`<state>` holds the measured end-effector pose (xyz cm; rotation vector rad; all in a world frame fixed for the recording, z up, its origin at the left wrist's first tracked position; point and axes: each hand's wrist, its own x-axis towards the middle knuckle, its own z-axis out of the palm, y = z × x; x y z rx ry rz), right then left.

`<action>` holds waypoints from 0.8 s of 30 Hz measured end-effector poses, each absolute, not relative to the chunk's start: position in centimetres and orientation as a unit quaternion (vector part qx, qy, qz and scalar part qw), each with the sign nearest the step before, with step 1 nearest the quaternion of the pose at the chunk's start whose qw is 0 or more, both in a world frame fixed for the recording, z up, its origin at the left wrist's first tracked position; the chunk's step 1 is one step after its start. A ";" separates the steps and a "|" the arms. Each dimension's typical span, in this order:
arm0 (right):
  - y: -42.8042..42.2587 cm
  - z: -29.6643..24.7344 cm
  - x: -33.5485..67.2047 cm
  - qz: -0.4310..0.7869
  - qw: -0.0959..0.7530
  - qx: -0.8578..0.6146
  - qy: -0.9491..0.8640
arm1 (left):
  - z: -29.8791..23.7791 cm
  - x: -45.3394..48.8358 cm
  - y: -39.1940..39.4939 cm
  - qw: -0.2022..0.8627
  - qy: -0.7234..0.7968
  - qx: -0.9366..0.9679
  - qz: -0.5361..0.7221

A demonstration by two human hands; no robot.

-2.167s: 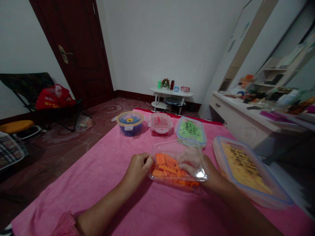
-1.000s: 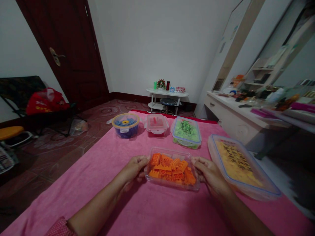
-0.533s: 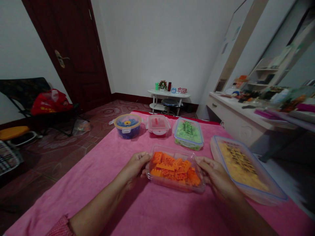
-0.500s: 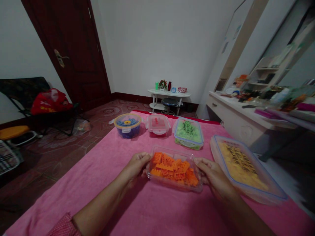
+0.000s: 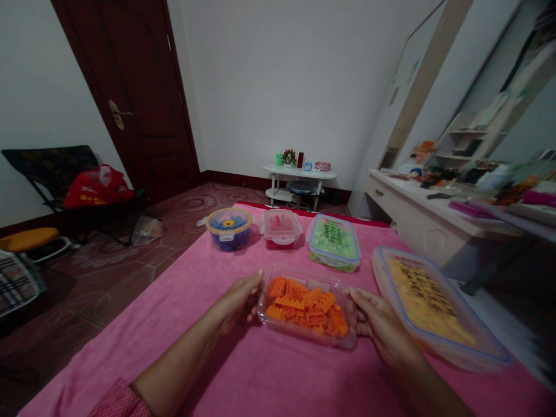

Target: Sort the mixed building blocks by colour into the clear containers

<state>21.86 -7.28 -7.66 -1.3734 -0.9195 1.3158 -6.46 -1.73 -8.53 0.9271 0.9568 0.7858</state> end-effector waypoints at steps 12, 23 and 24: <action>-7.2 -7.8 23.8 0.484 0.424 -0.617 -0.453 | -6.4 -7.4 -1.2 0.538 0.542 0.492 0.418; -7.6 -7.5 21.6 0.362 0.494 -0.616 -0.496 | -7.0 -6.6 -2.4 0.341 0.434 0.731 0.401; -7.6 -7.5 21.3 0.358 0.482 -0.618 -0.507 | -7.1 -6.5 -2.4 0.345 0.426 0.745 0.380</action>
